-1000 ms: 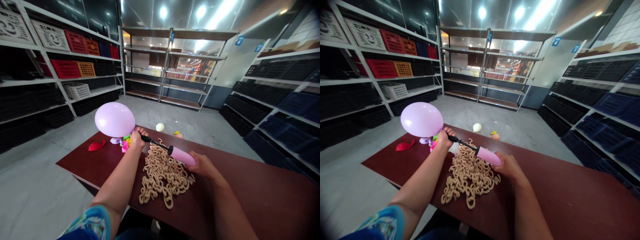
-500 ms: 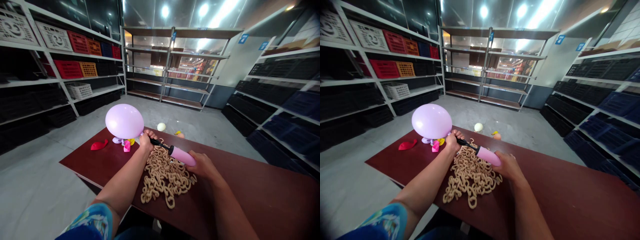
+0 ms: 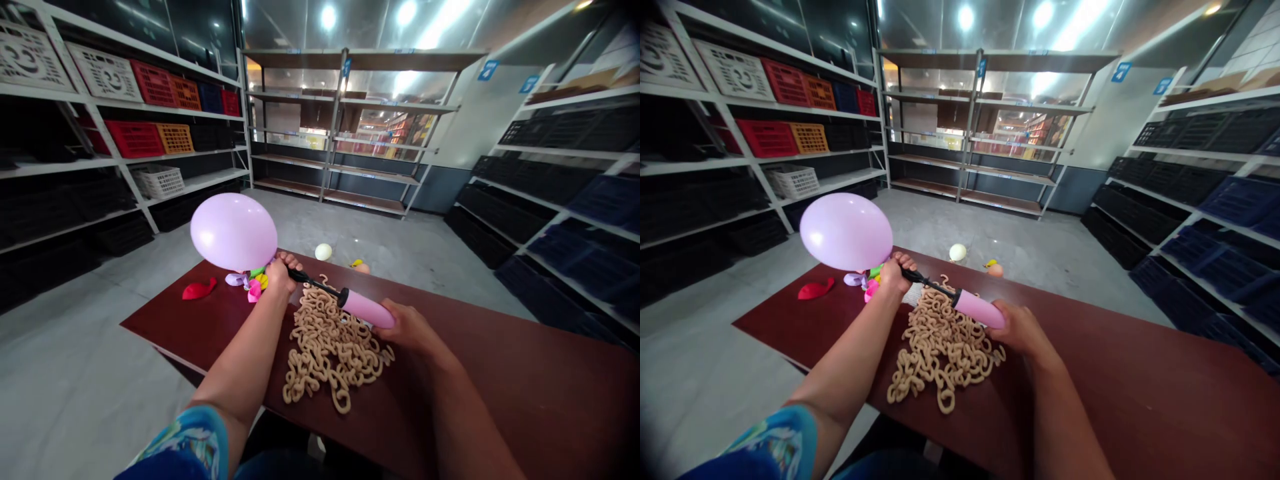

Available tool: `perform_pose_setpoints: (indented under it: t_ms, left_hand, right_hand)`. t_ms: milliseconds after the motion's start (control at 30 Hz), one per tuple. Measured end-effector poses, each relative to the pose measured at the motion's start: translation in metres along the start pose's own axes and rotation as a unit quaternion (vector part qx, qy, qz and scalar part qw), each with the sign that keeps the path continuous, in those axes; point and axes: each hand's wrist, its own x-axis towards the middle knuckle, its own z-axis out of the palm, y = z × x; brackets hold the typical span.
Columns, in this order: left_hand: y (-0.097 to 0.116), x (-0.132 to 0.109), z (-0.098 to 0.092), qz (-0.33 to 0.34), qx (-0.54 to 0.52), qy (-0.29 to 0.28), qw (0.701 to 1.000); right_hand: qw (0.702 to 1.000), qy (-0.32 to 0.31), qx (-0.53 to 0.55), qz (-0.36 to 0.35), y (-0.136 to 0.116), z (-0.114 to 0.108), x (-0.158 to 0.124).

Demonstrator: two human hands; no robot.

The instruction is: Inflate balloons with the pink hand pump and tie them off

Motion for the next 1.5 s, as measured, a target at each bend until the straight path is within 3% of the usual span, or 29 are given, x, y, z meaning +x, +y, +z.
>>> perform_pose_setpoints:
  t_ms: [133,233,567,667,967,1067,1500]
  left_hand:
    - [0.015,0.008,-0.005,0.013,-0.006,0.019,1.0]
    - [0.012,0.007,-0.005,0.016,-0.004,0.016,1.0]
    - [-0.04,-0.015,0.001,-0.026,-0.001,-0.003,1.0]
    - [-0.047,-0.018,0.001,-0.043,0.0,-0.015,0.999]
    - [-0.009,-0.001,-0.001,-0.014,0.0,0.009,1.0]
    - [-0.007,0.0,-0.002,-0.007,-0.004,0.006,1.0]
    - [-0.051,-0.027,0.006,-0.025,0.026,-0.037,0.999]
  right_hand:
    - [0.999,-0.024,0.025,0.025,0.014,-0.004,-0.005]
    - [0.999,-0.026,0.019,0.032,0.016,-0.005,-0.007]
    - [0.997,0.021,-0.072,-0.015,-0.009,0.007,0.002]
    - [0.995,0.026,-0.092,-0.03,-0.015,0.011,0.005]
    - [1.0,-0.015,-0.02,0.002,-0.005,0.001,-0.001]
    - [1.0,-0.024,-0.017,0.008,0.0,-0.005,-0.005]
    - [0.995,-0.017,-0.098,-0.002,-0.018,0.004,0.001]
